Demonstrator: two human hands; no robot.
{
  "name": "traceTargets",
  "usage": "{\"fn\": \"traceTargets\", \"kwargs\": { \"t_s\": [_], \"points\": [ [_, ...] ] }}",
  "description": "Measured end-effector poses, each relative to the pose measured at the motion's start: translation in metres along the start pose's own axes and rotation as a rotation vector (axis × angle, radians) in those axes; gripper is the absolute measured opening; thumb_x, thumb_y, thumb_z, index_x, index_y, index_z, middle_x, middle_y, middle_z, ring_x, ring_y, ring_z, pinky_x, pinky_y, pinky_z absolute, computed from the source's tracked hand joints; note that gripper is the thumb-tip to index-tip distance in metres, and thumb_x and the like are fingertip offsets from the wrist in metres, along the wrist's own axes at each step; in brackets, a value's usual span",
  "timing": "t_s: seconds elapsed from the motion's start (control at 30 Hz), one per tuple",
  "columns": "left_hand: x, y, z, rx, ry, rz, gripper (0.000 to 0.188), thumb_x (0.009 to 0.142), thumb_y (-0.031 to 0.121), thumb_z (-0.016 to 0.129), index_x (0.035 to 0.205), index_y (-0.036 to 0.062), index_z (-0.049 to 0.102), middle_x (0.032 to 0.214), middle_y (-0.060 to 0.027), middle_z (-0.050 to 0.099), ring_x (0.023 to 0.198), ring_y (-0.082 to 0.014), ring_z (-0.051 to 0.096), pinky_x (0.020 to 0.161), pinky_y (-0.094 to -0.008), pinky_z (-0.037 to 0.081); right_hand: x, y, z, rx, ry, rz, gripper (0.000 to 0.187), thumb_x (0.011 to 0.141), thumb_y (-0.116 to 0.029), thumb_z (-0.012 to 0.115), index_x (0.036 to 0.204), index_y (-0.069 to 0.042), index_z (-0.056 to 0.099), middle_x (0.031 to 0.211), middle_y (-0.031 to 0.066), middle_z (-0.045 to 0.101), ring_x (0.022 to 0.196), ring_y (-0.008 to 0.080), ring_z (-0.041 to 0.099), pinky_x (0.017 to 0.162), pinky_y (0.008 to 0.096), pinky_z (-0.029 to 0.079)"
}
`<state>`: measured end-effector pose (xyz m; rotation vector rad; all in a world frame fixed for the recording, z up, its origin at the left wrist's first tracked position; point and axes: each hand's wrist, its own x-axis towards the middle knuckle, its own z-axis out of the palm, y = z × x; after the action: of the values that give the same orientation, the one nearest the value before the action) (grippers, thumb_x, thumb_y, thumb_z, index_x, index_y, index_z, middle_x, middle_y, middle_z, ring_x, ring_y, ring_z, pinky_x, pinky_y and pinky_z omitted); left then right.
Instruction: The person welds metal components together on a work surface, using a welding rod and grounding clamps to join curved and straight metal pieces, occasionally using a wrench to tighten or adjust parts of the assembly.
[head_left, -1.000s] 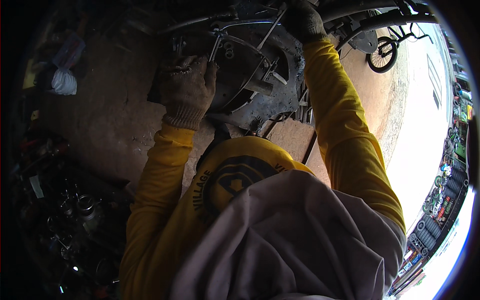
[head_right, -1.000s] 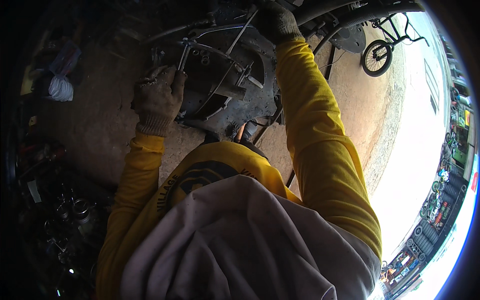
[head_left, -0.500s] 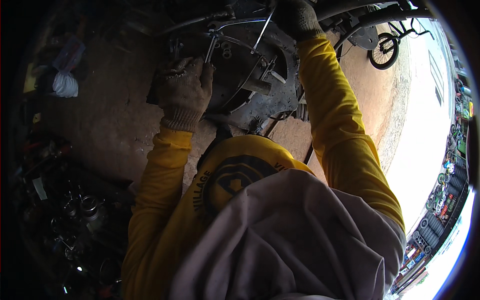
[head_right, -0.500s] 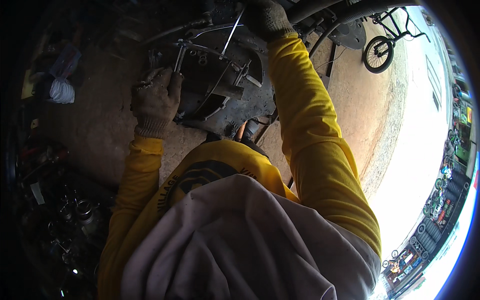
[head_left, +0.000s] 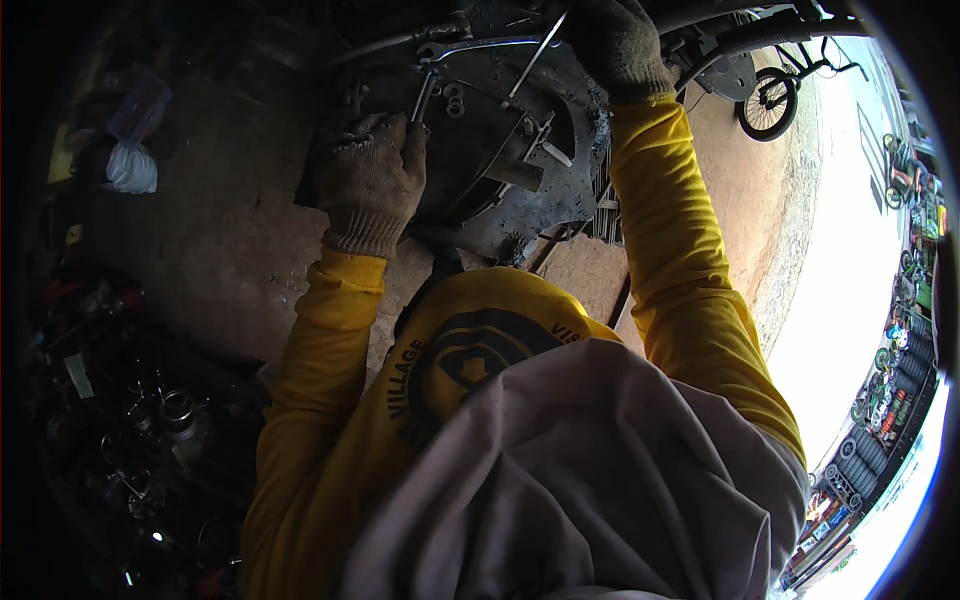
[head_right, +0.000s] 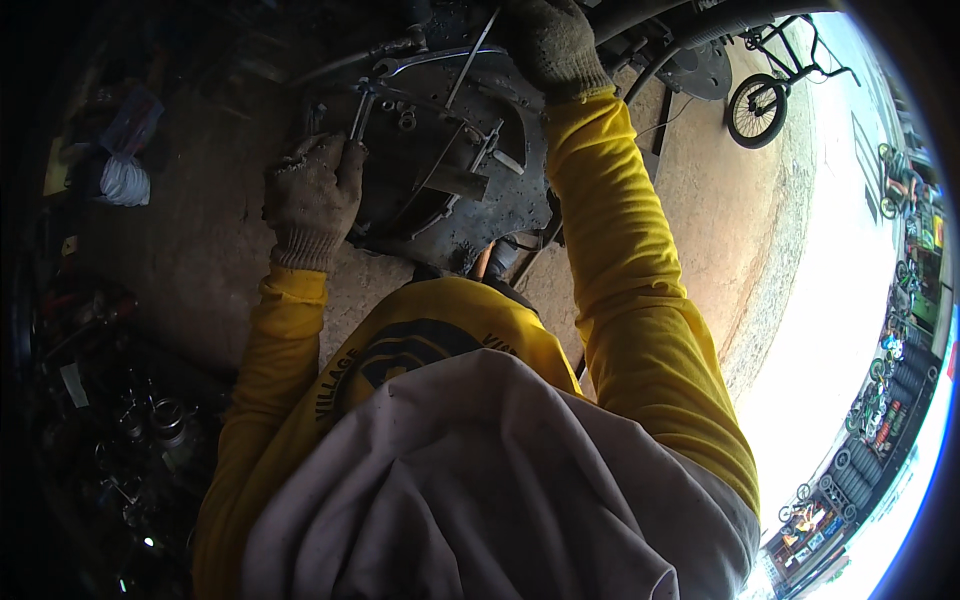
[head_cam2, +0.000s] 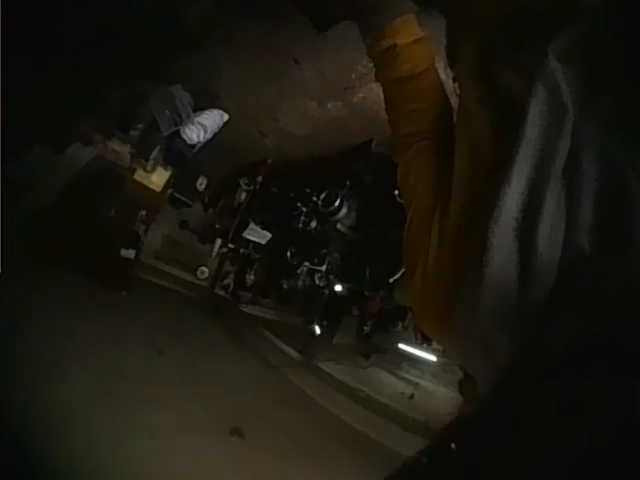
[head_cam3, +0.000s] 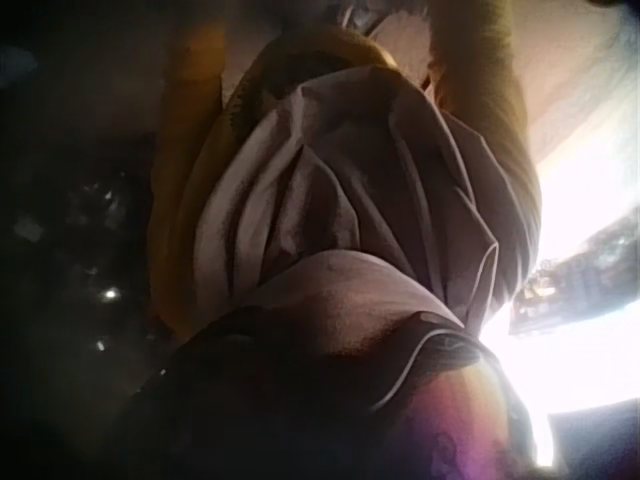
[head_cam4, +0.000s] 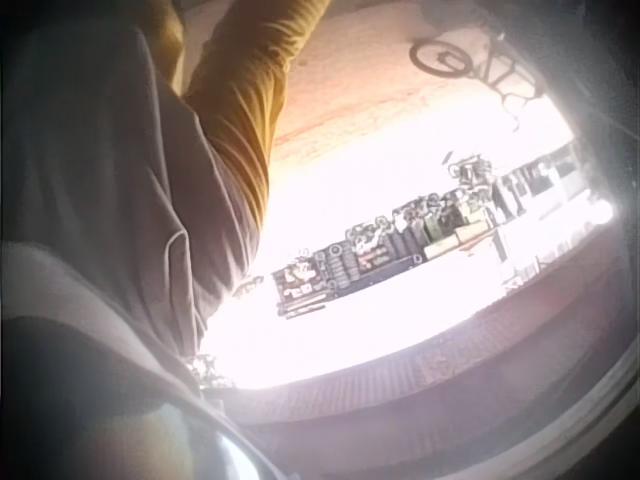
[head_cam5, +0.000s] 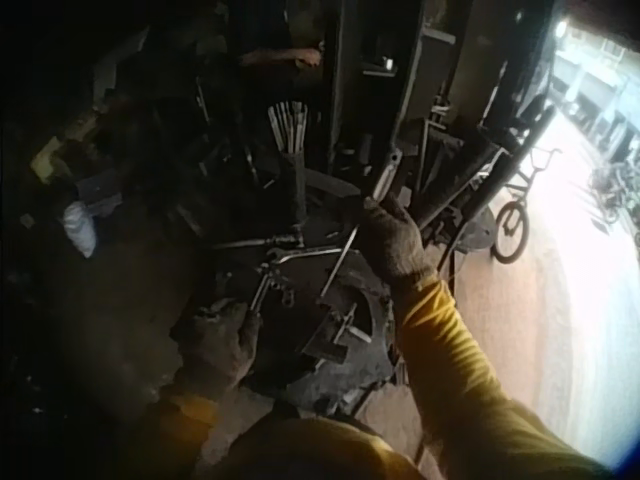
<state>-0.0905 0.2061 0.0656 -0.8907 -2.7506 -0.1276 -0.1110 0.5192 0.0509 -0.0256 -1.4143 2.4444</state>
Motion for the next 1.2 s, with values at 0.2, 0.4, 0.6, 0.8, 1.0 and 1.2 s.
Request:
{"fn": "traceTargets", "kwargs": {
  "t_s": [0.2,0.4,0.6,0.8,1.0,1.2],
  "points": [
    [0.002,-0.001,0.004,0.05,0.09,0.112,0.021,0.099,0.033,0.062,0.092,0.0157,0.073,0.091,-0.0021,0.074,0.078,-0.0237,0.072,0.067,-0.0403,0.055,-0.035,-0.037,0.05,-0.645,-0.05,-0.488,0.04,0.107,-0.017,0.057,0.144,-0.003,0.051,0.116,0.002,0.066,0.099,0.011,0.062,0.086,0.0261,0.051],
    [0.005,0.003,0.005,-0.067,0.272,0.095,0.02,0.098,0.031,0.064,0.09,0.0129,0.069,0.083,-0.0063,0.071,0.068,-0.027,0.07,0.063,-0.0403,0.056,0.014,-0.033,0.002,-0.425,0.245,-0.034,0.031,0.107,-0.02,0.056,0.131,-0.002,0.057,0.095,0.0053,0.07,0.077,0.0156,0.065,0.07,0.0298,0.054],
    [0.008,0.006,0.001,-0.013,0.239,0.099,0.028,0.1,0.035,0.061,0.084,0.0127,0.065,0.079,-0.006,0.07,0.067,-0.0252,0.069,0.062,-0.0388,0.055,0.083,0.074,-0.066,-2.07,-0.368,-0.804,0.027,0.097,-0.02,0.063,0.121,-0.008,0.064,0.103,0.0085,0.065,0.087,0.0231,0.065,0.079,0.035,0.053],
    [0.002,0.003,-0.004,-0.033,0.242,0.046,0.027,0.099,0.036,0.063,0.084,0.0136,0.066,0.083,-0.0062,0.071,0.07,-0.0258,0.069,0.068,-0.0389,0.055,0.078,0.084,-0.024,-1.879,-0.342,-0.105,0.041,0.095,-0.02,0.06,0.136,-0.016,0.065,0.127,0.016,0.068,0.11,0.0302,0.067,0.097,0.0396,0.054],
    [-0.004,-0.008,-0.006,-0.244,0.246,0.022,0.023,0.093,0.034,0.069,0.085,0.0126,0.072,0.083,-0.005,0.072,0.075,-0.0257,0.07,0.075,-0.0409,0.055,0.005,0.027,0.035,-1.776,-0.313,-0.243,0.034,0.1,-0.026,0.059,0.13,-0.013,0.066,0.122,0.0139,0.07,0.111,0.031,0.067,0.094,0.0392,0.055],
    [-0.02,-0.05,-0.006,-0.437,-0.062,-0.359,0.048,0.096,0.055,0.063,0.122,0.015,0.067,0.099,-0.0119,0.076,0.091,-0.0312,0.074,0.08,-0.0441,0.059,-0.076,0.012,0.07,-1.768,-0.386,-0.337,0.025,0.096,-0.027,0.066,0.114,-0.011,0.073,0.11,0.0093,0.073,0.1,0.03,0.07,0.085,0.0395,0.057]
  ]
}}
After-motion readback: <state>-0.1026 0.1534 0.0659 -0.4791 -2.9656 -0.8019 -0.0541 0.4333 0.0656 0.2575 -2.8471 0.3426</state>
